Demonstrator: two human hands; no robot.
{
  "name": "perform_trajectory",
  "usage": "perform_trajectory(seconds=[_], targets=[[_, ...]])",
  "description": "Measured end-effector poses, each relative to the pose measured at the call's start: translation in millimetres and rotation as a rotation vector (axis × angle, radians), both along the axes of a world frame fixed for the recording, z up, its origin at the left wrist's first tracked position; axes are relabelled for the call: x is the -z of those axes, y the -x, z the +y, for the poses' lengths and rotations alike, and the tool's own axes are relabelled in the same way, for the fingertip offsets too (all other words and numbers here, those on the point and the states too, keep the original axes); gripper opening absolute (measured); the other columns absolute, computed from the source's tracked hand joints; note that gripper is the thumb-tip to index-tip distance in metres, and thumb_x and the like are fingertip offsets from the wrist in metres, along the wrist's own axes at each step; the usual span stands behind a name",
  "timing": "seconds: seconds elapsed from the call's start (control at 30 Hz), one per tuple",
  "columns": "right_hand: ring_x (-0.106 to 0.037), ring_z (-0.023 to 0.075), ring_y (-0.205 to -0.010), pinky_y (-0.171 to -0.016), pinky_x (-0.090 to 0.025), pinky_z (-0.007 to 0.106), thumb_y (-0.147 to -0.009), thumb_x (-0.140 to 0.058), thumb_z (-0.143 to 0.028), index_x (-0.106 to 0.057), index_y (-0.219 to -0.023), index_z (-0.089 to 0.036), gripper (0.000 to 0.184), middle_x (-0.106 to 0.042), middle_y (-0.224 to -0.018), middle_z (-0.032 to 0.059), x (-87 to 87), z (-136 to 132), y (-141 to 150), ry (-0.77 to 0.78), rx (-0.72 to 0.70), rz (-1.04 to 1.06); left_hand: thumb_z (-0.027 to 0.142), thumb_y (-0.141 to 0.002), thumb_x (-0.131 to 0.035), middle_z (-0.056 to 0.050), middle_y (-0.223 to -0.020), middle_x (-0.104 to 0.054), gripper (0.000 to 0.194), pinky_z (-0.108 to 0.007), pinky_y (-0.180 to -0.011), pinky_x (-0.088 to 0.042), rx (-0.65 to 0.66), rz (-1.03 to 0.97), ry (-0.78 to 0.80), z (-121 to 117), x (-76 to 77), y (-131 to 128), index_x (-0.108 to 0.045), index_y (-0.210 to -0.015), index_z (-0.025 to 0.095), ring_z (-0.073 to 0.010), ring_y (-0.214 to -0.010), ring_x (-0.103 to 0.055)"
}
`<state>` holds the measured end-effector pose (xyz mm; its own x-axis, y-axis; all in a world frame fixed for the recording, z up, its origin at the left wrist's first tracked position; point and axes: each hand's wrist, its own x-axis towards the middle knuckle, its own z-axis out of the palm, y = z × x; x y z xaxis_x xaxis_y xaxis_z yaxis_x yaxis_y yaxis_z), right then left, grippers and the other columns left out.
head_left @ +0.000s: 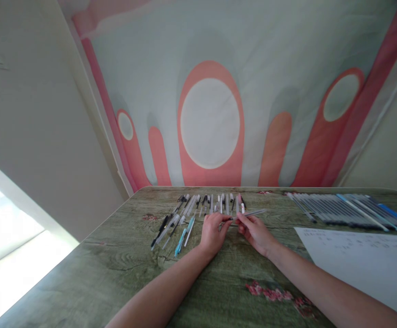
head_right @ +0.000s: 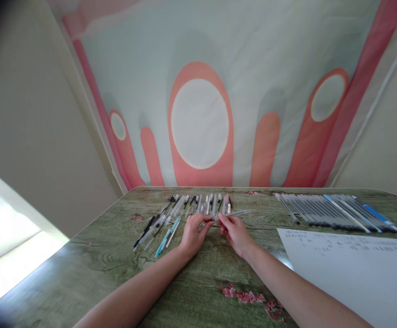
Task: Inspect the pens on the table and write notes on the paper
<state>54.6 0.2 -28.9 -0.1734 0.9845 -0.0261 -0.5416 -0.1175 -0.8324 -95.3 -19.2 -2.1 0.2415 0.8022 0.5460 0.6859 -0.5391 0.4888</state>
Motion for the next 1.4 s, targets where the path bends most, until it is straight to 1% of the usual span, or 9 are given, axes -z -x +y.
perform_trajectory(seconds=[0.13, 0.3, 0.53, 0.7, 0.77, 0.87, 0.97, 1.2, 1.4], targets=[[-0.042, 0.0048, -0.045, -0.044, -0.032, 0.019, -0.063, -0.068, -0.037, -0.062, -0.066, -0.015, 0.023, -0.057, -0.059, -0.002, 0.3, -0.1, 0.0, 0.009, -0.004, 0.011, 0.036, -0.083, -0.041, -0.004, -0.086, -0.062, 0.026, -0.028, -0.076, -0.037, -0.013, -0.016, 0.036, 1.1, 0.7, -1.2, -0.058, -0.094, 0.02, -0.0153, -0.083, -0.054], [-0.042, 0.0044, -0.045, -0.044, -0.031, 0.019, -0.064, -0.068, -0.036, -0.062, -0.066, -0.015, 0.022, -0.058, -0.06, -0.0023, -0.2, -0.3, 0.0, -0.003, -0.014, -0.002, 0.034, -0.085, -0.036, -0.003, -0.072, -0.061, 0.032, -0.025, -0.069, -0.039, -0.033, 0.041, 0.069, 3.7, 3.9, -1.2, -0.061, -0.075, 0.018, -0.0141, -0.072, -0.054], [-0.042, 0.0054, -0.046, -0.045, -0.032, 0.02, -0.063, -0.068, -0.036, -0.061, -0.066, -0.015, 0.023, -0.056, -0.06, -0.0016, -0.8, -1.2, 0.3, -0.004, -0.005, -0.007, 0.032, -0.08, -0.047, -0.004, -0.082, -0.063, 0.019, -0.028, -0.075, -0.04, 0.006, -0.029, -0.012, 4.3, 6.3, 1.0, -0.062, -0.087, 0.02, -0.0159, -0.08, -0.055], [-0.042, 0.0052, -0.046, -0.045, -0.032, 0.02, -0.064, -0.068, -0.037, -0.061, -0.066, -0.015, 0.023, -0.056, -0.059, -0.0019, -1.1, -0.4, 0.4, 0.003, -0.019, -0.003, 0.036, -0.077, -0.052, -0.004, -0.082, -0.063, 0.024, -0.029, -0.075, -0.041, 0.0, -0.05, 0.011, 4.1, 5.9, 0.5, -0.06, -0.093, 0.02, -0.0159, -0.079, -0.055], [-0.042, 0.0052, -0.046, -0.045, -0.032, 0.02, -0.063, -0.068, -0.038, -0.061, -0.066, -0.015, 0.024, -0.057, -0.06, -0.0019, -1.1, -0.2, 0.5, 0.008, -0.012, -0.009, 0.038, -0.079, -0.047, -0.004, -0.08, -0.062, 0.026, -0.027, -0.071, -0.041, -0.023, -0.032, 0.042, 4.0, 5.8, 0.1, -0.06, -0.09, 0.019, -0.0148, -0.075, -0.055], [-0.042, 0.0052, -0.046, -0.044, -0.031, 0.02, -0.062, -0.068, -0.038, -0.061, -0.066, -0.015, 0.024, -0.057, -0.06, -0.002, -1.3, -0.5, 0.7, 0.011, -0.006, -0.021, 0.036, -0.086, -0.032, -0.003, -0.072, -0.06, 0.035, -0.023, -0.064, -0.039, -0.046, 0.015, 0.091, 4.2, 6.2, -0.1, -0.058, -0.074, 0.018, -0.0127, -0.068, -0.054], [-0.042, 0.005, -0.046, -0.045, -0.032, 0.02, -0.064, -0.067, -0.037, -0.06, -0.066, -0.015, 0.023, -0.057, -0.061, -0.002, -1.3, -1.1, 0.5, -0.012, -0.023, -0.038, 0.036, -0.087, -0.029, -0.002, -0.068, -0.058, 0.038, -0.022, -0.062, -0.038, -0.04, 0.041, 0.102, 4.9, 6.8, 0.3, -0.056, -0.068, 0.017, -0.0118, -0.065, -0.052], [-0.042, 0.0052, -0.047, -0.046, -0.032, 0.02, -0.063, -0.068, -0.039, -0.06, -0.067, -0.015, 0.025, -0.057, -0.06, -0.0023, 0.2, 0.1, 0.0, -0.041, -0.04, -0.035, 0.035, -0.086, -0.034, -0.003, -0.069, -0.058, 0.032, -0.023, -0.065, -0.037, -0.015, 0.057, 0.051, 6.3, 5.4, 1.4, -0.056, -0.071, 0.017, -0.0127, -0.067, -0.052], [-0.042, 0.0052, -0.045, -0.045, -0.033, 0.02, -0.06, -0.069, -0.04, -0.059, -0.065, -0.015, 0.027, -0.056, -0.058, -0.0024, -0.6, 2.4, 0.1, -0.007, -0.046, 0.004, 0.031, -0.085, -0.038, -0.005, -0.073, -0.059, 0.025, -0.027, -0.07, -0.037, 0.002, 0.135, -0.068, 5.2, 2.6, 2.5, -0.057, -0.076, 0.017, -0.0148, -0.073, -0.052]])
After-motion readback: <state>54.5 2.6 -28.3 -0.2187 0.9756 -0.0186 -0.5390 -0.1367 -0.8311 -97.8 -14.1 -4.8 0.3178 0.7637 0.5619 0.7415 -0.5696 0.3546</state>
